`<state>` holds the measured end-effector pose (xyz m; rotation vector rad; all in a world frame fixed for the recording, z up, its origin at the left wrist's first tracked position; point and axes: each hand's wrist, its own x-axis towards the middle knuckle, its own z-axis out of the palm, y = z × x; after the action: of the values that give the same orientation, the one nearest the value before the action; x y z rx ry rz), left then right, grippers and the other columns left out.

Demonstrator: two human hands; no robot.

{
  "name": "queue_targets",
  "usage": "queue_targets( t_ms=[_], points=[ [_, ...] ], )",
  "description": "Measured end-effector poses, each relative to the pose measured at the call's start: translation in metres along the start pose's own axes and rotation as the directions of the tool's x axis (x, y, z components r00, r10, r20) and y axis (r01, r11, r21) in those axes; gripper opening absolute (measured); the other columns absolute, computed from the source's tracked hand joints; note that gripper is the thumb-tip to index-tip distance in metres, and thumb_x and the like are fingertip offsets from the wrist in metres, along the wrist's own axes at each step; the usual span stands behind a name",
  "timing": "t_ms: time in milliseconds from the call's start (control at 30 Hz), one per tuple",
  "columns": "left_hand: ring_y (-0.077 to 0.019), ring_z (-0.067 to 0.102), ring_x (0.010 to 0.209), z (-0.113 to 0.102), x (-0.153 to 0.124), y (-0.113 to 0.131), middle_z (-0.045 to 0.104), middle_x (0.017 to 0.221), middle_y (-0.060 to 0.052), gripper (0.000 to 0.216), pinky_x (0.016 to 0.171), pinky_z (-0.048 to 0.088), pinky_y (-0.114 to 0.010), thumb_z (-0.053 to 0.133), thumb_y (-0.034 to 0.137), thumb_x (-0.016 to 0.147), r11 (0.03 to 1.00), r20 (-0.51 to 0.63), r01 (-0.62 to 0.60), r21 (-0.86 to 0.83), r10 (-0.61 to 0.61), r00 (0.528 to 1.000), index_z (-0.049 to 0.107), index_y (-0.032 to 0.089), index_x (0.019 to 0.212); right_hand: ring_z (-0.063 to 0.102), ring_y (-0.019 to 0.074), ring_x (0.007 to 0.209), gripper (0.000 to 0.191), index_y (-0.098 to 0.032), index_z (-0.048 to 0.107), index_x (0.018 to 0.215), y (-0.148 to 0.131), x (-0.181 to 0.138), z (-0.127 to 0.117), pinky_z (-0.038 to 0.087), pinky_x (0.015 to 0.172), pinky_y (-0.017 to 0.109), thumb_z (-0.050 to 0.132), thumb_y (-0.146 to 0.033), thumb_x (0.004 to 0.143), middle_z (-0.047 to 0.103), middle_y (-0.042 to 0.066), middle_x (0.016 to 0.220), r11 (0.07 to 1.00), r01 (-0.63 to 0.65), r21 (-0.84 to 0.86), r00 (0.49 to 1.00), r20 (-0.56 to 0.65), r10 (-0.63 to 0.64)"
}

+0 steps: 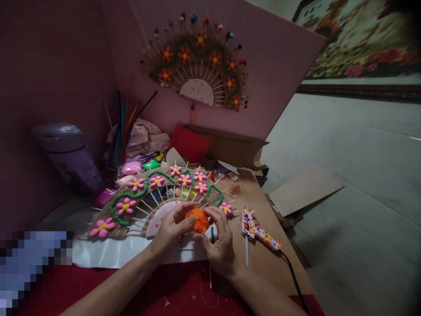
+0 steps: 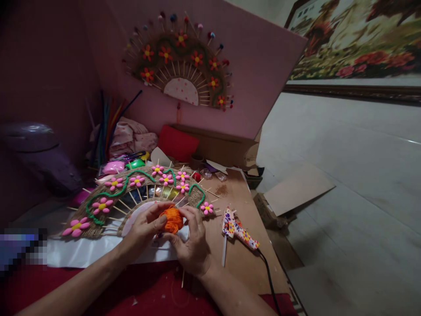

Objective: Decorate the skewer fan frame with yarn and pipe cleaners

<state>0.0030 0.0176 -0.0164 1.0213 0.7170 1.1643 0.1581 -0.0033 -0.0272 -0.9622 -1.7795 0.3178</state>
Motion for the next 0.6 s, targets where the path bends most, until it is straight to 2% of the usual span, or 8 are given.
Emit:
queue_targets(
  t_ms=[167,300,400,500,600],
  points=[
    [-0.0227,0.057,0.102,0.0013,0.0001,0.0037,0.061,0.113,-0.009,0.050,0.083,0.048,-0.030,0.077,0.021,0.061,0.994,-0.063,-0.106,0.037,0.108,0.992,0.059,0.020,0.109,0.049,0.0227,0.107,0.031,-0.023,0.047,0.117,-0.0002,0.0000,0.0001,0.041,0.093,0.042,0.048,-0.024,0.086,0.050,0.010,0.114,0.997,-0.050,0.064,0.998,-0.033,0.052],
    [-0.0212,0.060,0.096,0.0010,0.0001,0.0024,0.065,0.105,-0.009,0.037,0.081,0.048,-0.030,0.071,0.024,0.070,0.999,0.023,-0.035,0.019,0.035,0.999,0.061,0.017,0.105,0.050,0.0209,0.104,0.024,-0.022,0.050,0.107,0.0026,-0.0002,0.0020,0.043,0.090,0.038,0.053,-0.018,0.084,0.049,0.008,0.110,0.989,-0.053,0.135,0.995,-0.075,0.064],
    [-0.0216,0.059,0.098,0.0019,-0.0010,0.0026,0.064,0.107,-0.009,0.035,0.081,0.048,-0.031,0.066,0.026,0.075,1.000,0.067,-0.017,0.021,0.016,0.998,0.059,0.018,0.108,0.051,0.0189,0.096,0.029,-0.022,0.048,0.110,0.0056,0.0016,0.0007,0.045,0.083,0.035,0.057,-0.020,0.082,0.049,0.007,0.106,0.985,-0.066,0.160,0.994,-0.076,0.078],
    [-0.0212,0.060,0.096,0.0047,-0.0016,0.0040,0.065,0.104,-0.009,0.037,0.083,0.047,-0.031,0.070,0.024,0.070,0.996,0.084,-0.050,0.071,0.044,0.995,0.061,0.017,0.105,0.052,0.0168,0.088,0.037,-0.023,0.046,0.119,0.0066,0.0046,-0.0023,0.045,0.079,0.033,0.054,-0.022,0.084,0.051,0.005,0.101,0.991,-0.072,0.114,0.995,-0.066,0.080],
    [-0.0195,0.059,0.094,0.0068,-0.0005,0.0031,0.065,0.099,-0.007,0.040,0.083,0.047,-0.030,0.075,0.021,0.061,0.991,0.082,-0.106,0.079,0.100,0.992,0.062,0.015,0.099,0.051,0.0168,0.090,0.031,-0.024,0.052,0.116,0.0044,0.0072,-0.0046,0.043,0.081,0.033,0.053,-0.021,0.085,0.051,0.005,0.100,0.997,-0.021,0.075,0.999,-0.038,0.024]
  ],
)
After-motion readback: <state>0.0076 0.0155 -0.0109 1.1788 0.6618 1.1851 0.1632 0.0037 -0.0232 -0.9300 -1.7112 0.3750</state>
